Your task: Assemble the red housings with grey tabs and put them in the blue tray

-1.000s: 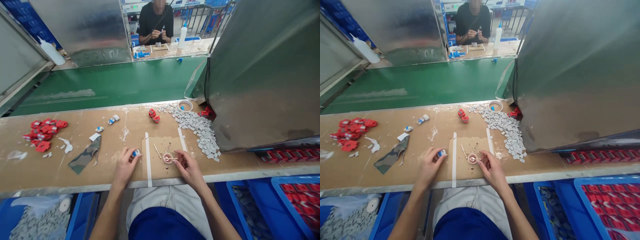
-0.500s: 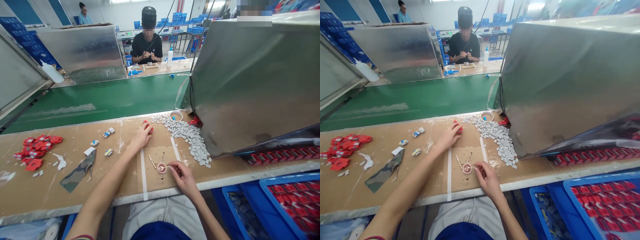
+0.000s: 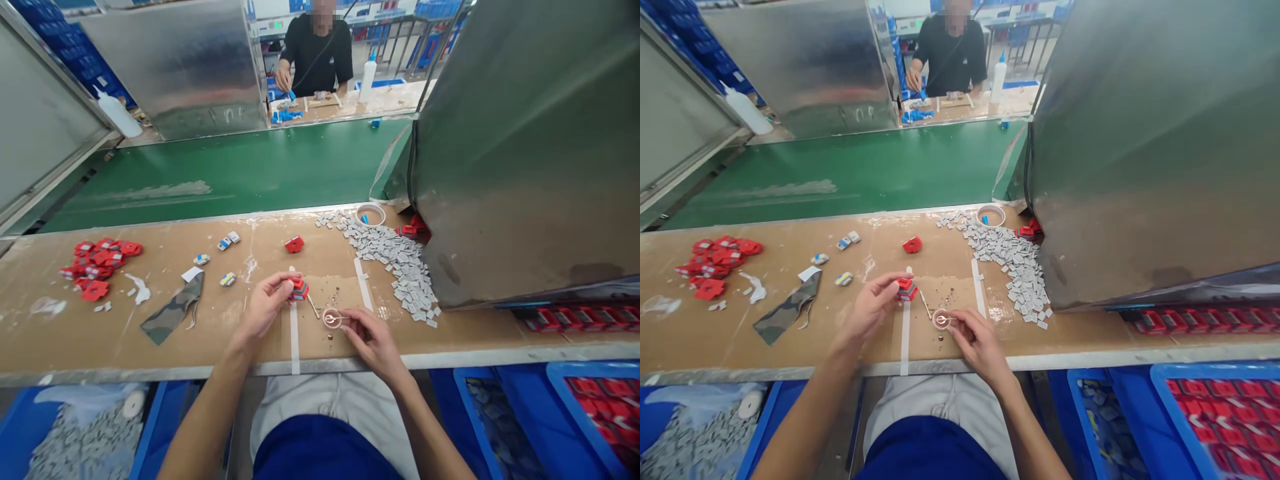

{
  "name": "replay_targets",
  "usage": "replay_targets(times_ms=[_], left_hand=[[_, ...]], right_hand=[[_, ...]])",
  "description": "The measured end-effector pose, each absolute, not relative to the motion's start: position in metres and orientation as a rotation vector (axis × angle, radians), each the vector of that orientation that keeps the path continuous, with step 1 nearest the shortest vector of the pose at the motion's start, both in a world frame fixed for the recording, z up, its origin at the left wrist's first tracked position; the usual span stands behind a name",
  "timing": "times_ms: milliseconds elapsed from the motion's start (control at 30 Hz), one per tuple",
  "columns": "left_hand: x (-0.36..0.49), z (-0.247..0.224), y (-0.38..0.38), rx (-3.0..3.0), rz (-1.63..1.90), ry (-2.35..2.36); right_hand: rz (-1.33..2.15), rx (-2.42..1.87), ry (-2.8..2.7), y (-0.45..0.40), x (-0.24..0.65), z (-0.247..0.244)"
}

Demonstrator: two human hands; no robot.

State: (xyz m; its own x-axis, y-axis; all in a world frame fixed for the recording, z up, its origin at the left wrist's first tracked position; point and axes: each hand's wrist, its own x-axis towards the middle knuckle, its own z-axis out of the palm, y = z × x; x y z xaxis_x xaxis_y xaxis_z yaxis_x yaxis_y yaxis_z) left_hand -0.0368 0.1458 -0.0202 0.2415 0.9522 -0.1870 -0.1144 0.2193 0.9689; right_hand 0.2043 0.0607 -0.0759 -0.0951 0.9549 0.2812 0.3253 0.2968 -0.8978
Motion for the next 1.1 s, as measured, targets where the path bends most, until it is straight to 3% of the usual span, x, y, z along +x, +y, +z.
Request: replay_targets(times_ms=[167,400,767,1100], left_hand=[[-0.026,-0.046,0.098,0.932,1.018,1.031],[-0.023,-0.074,0.070,1.390,0.990,1.149],[-0.020,-0.058,0.075,1.854,0.990,1.044],[-0.016,-0.058,0.074,1.896,0.981,1.052]], right_hand=[[0.760,-1.160,-1.679,0.070,0.202,-0.065],[0.518,-1.151,-1.612,0.081,0.194,-0.062],[0.770,-1.246,-1.005,0.056,0.186,-0.070],[0.678,-1.176,-1.343,0.044,0.169,-0.039]])
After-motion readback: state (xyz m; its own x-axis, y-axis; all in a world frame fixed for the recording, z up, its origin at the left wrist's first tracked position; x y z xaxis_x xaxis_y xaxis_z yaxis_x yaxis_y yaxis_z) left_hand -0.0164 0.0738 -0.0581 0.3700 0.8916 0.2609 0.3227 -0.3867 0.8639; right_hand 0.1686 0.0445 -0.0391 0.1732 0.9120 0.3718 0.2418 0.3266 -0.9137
